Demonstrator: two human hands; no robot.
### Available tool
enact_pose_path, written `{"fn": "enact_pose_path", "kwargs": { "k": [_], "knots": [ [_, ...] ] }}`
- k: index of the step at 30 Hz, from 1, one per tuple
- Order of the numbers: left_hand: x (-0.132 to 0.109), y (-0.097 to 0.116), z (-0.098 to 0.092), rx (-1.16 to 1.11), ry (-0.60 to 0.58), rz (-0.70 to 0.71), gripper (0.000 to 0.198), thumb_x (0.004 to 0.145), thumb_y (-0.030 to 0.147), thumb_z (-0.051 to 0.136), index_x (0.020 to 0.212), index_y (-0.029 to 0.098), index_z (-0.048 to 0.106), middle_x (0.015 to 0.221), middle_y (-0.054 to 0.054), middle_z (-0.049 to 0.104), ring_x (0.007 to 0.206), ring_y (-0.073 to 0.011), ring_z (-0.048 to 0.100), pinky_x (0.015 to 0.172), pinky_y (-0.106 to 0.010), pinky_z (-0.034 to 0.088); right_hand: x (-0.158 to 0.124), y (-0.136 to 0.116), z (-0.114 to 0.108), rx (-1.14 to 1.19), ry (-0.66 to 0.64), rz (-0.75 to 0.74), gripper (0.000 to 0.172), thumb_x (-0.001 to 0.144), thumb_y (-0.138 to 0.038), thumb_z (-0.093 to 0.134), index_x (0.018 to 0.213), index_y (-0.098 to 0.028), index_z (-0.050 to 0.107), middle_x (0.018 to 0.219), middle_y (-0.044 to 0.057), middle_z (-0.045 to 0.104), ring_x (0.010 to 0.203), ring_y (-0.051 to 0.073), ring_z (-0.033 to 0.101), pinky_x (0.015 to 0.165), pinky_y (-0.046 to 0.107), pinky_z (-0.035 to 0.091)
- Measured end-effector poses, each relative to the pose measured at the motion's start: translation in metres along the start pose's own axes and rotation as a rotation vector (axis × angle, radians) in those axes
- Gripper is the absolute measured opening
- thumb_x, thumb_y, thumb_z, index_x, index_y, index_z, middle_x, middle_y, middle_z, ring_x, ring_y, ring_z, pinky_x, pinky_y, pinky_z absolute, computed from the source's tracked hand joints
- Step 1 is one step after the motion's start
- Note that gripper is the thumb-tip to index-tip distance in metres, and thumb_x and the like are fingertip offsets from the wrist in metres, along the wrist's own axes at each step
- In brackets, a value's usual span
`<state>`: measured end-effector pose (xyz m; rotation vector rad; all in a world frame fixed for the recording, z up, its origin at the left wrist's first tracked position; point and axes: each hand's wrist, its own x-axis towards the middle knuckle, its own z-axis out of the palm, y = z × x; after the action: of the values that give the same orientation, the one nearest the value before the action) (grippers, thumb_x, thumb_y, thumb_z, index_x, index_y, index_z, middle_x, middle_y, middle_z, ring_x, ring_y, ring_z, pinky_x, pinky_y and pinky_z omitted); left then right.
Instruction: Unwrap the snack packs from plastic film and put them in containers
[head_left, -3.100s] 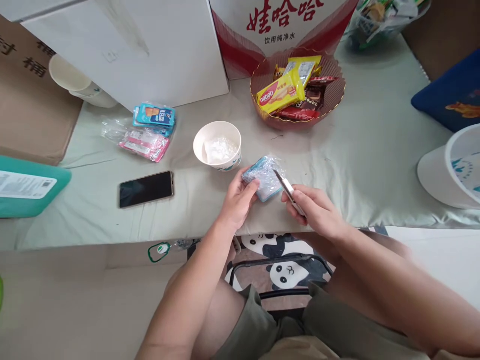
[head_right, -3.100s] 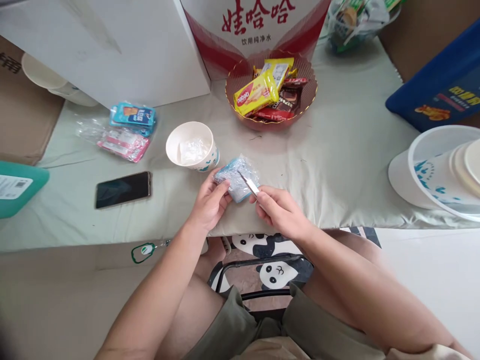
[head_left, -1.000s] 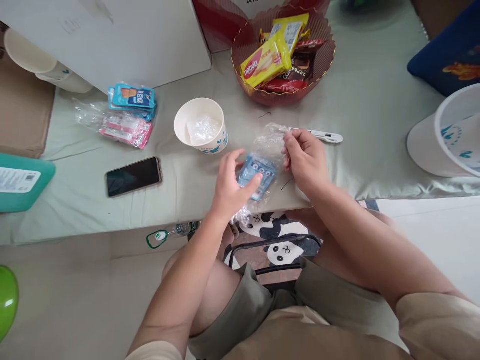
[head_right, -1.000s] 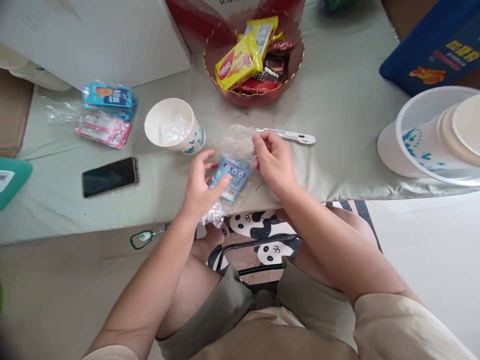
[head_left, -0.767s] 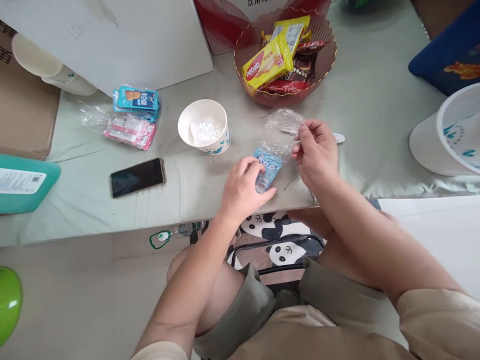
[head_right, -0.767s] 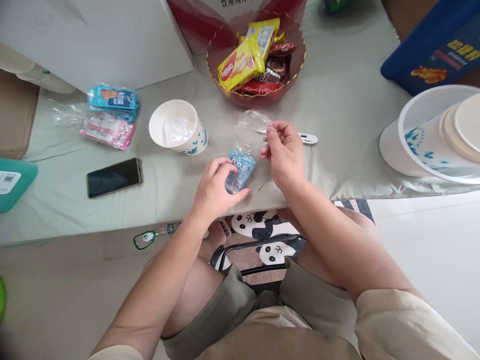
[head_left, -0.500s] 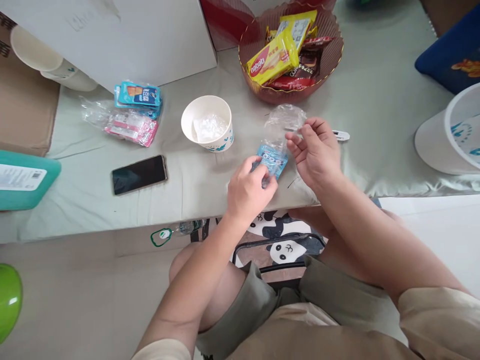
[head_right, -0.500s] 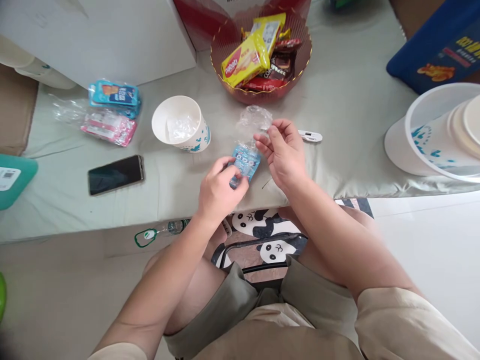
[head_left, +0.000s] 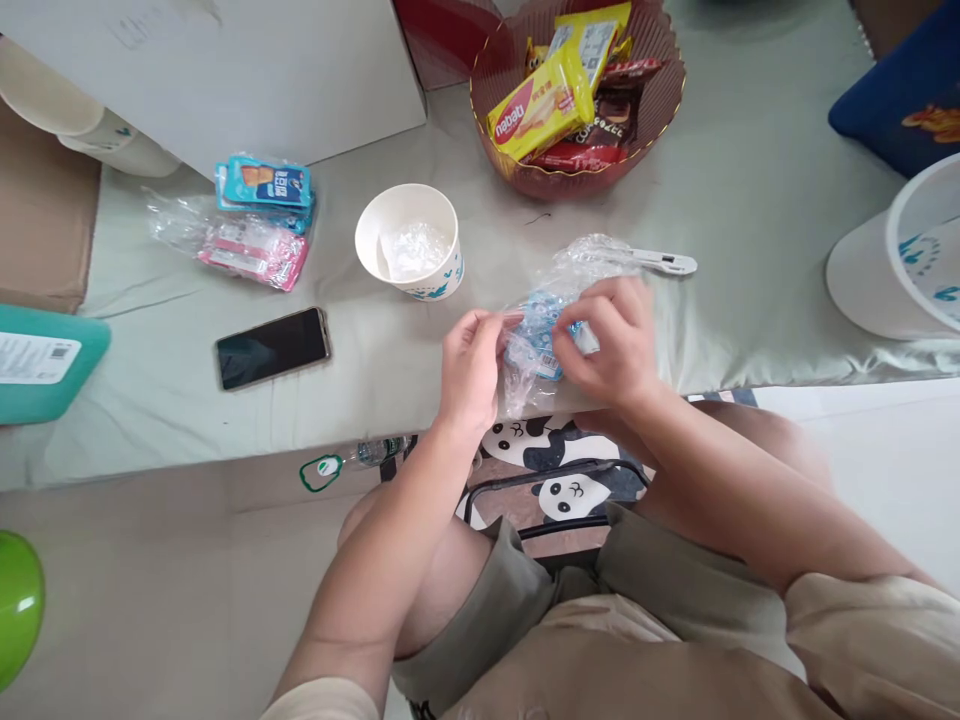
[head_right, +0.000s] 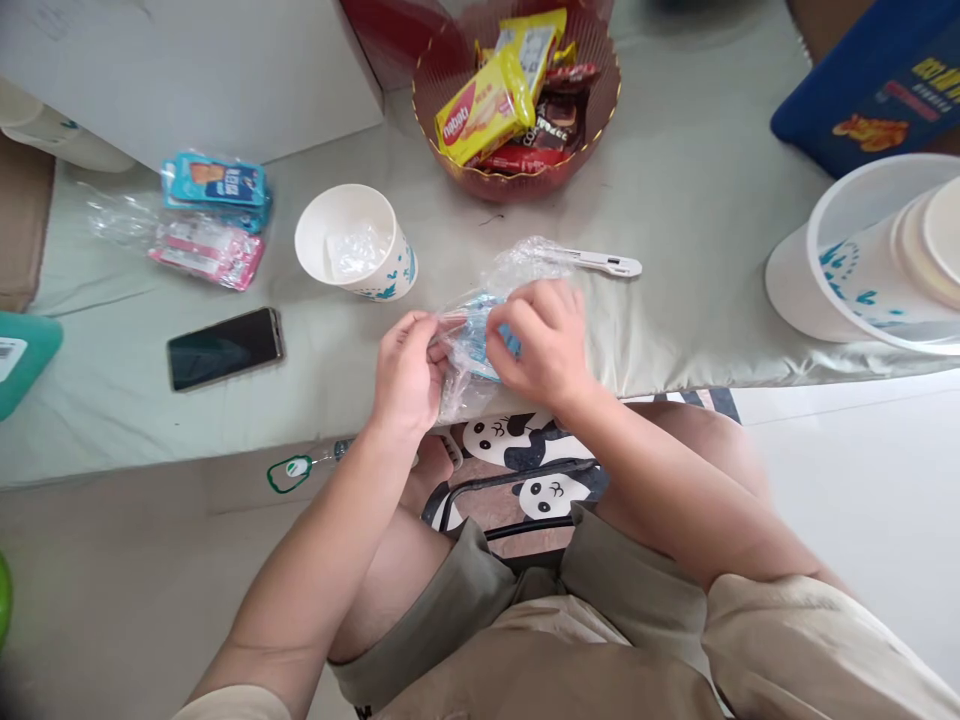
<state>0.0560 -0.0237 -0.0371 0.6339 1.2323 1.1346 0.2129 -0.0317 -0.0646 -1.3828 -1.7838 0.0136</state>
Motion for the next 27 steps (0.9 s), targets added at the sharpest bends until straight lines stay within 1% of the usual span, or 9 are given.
{"fn": "enact_pose_path", "kwargs": {
  "k": [4,6,9,14,16,19,22,24,27],
  "knots": [
    [-0.002,0.006,-0.002,-0.163,-0.052,-0.184,0.015,0.079,0.03,0.064,0.071,0.022,0.053,0.082,-0.004,0.074,0.076,-0.0171,0.071,0.069,-0.028,0.056,-0.008,0.0,0.004,-0.044,-0.138,-0.059,0.009,0.088,-0.022,0.059,0.088,-0.026,0.067,0.089,0.005,0.067,0.09,0.024,0.06,0.084,0.044,0.043],
    [-0.003,0.007,-0.006,-0.226,-0.13,-0.258,0.01,0.077,0.028,0.063,0.074,0.022,0.056,0.088,-0.006,0.076,0.086,-0.0193,0.073,0.079,-0.031,0.058,-0.008,0.003,0.002,-0.015,-0.272,-0.037,0.021,0.082,-0.018,0.058,0.098,-0.026,0.068,0.112,0.008,0.071,0.113,0.029,0.062,0.095,0.046,0.043],
    [-0.001,0.007,-0.012,-0.241,-0.14,-0.279,0.009,0.074,0.027,0.063,0.074,0.021,0.055,0.089,-0.007,0.076,0.09,-0.0211,0.073,0.086,-0.034,0.057,-0.006,0.006,-0.003,-0.001,-0.423,-0.021,0.044,0.073,-0.016,0.056,0.115,-0.024,0.066,0.145,0.011,0.062,0.148,0.039,0.042,0.114,0.057,0.034],
    [0.006,0.008,-0.018,-0.129,0.12,-0.026,0.019,0.078,0.033,0.064,0.077,0.023,0.048,0.077,-0.001,0.064,0.073,-0.0153,0.067,0.068,-0.027,0.053,-0.004,0.009,-0.007,-0.042,-0.563,-0.003,0.075,0.068,-0.019,0.057,0.144,-0.021,0.055,0.167,0.018,0.039,0.157,0.048,0.026,0.118,0.071,0.025],
    [0.006,0.009,-0.019,-0.012,0.103,0.093,0.024,0.08,0.037,0.07,0.093,0.026,0.054,0.089,0.001,0.063,0.076,-0.0144,0.066,0.067,-0.026,0.051,-0.004,0.009,-0.007,-0.044,-0.582,-0.013,0.079,0.069,-0.018,0.056,0.148,-0.024,0.053,0.171,0.015,0.033,0.158,0.048,0.024,0.118,0.073,0.025],
    [0.003,0.009,-0.02,0.238,-0.049,0.229,0.051,0.076,0.028,0.082,0.12,0.033,0.056,0.114,-0.002,0.064,0.083,-0.0139,0.065,0.07,-0.026,0.05,-0.005,0.009,-0.006,-0.034,-0.598,-0.041,0.08,0.07,-0.018,0.056,0.149,-0.025,0.053,0.171,0.011,0.035,0.158,0.047,0.025,0.119,0.073,0.024],
    [0.004,0.008,-0.024,0.456,-0.119,0.338,0.039,0.076,0.009,0.072,0.109,0.028,0.068,0.109,-0.001,0.07,0.072,-0.0115,0.061,0.069,-0.026,0.048,-0.005,0.01,-0.006,-0.031,-0.604,-0.041,0.078,0.07,-0.02,0.056,0.148,-0.025,0.054,0.168,0.011,0.039,0.156,0.047,0.027,0.119,0.072,0.025],
    [0.007,0.008,-0.029,0.516,-0.083,0.373,0.033,0.077,0.003,0.062,0.1,0.026,0.071,0.102,0.0,0.073,0.061,-0.0101,0.057,0.065,-0.026,0.046,-0.005,0.012,-0.006,-0.033,-0.6,-0.028,0.076,0.071,-0.021,0.056,0.147,-0.025,0.055,0.166,0.012,0.042,0.155,0.047,0.029,0.119,0.072,0.026],
    [0.01,0.009,-0.038,0.492,0.003,0.382,0.041,0.078,0.001,0.056,0.107,0.028,0.069,0.108,0.002,0.075,0.05,-0.0068,0.052,0.057,-0.026,0.044,-0.005,0.015,-0.007,-0.03,-0.594,-0.008,0.075,0.072,-0.022,0.057,0.146,-0.025,0.056,0.163,0.014,0.045,0.153,0.047,0.033,0.118,0.069,0.029]
  ]
}}
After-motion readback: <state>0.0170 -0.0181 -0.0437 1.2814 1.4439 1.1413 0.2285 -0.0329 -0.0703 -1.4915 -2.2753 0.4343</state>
